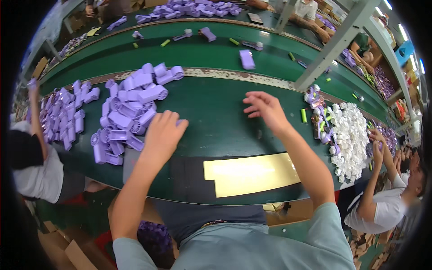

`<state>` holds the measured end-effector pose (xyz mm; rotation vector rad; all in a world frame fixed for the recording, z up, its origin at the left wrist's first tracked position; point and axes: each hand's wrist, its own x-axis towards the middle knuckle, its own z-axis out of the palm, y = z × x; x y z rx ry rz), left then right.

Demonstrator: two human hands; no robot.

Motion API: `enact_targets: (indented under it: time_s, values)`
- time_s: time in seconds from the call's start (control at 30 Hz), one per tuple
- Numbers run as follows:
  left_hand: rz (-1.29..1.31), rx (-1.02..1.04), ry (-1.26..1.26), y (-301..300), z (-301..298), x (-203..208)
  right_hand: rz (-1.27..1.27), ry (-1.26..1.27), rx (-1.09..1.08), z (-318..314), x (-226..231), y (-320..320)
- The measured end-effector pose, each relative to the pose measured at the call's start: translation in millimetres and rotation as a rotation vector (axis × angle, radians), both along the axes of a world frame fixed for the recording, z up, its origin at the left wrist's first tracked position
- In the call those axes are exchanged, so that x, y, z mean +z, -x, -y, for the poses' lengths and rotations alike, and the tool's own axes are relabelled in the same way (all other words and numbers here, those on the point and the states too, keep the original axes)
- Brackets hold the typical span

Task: The person assembles handheld electric fans by placing batteries, fan motors, and internal components into plastic casing halves, applying adhesive strips, and fitting the outer casing pieces together by hand.

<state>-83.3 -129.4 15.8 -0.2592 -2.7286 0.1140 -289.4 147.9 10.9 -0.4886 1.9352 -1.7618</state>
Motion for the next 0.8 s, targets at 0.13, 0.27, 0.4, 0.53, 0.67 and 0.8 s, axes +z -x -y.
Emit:
enact_targets:
  time_s: [0.13,0.27,0.4,0.53,0.67,0.8]
  values:
    - [-0.171,-0.007,-0.405,-8,-21,39,-0.395,-0.219,-0.210,-68,-10,-11]
    - [0.048,0.097,-1.434,-25,-45,53,-0.953,-0.613,-0.459,-147,-15,34]
    - [0.210,-0.058,-2.359,-28,-45,10,-0.916,-0.527,-0.277,-116,5,53]
    - [0.323,-0.108,-2.479,-26,-73,-11,-0.878,-0.403,-0.235,-39,-15,123]
    - [0.437,-0.101,-2.351,-26,-88,-17,-0.806,-0.463,-0.312,38,-38,216]
    - [0.505,-0.209,-2.167,-24,-82,-39,-0.936,-0.624,-0.391,73,-67,297]
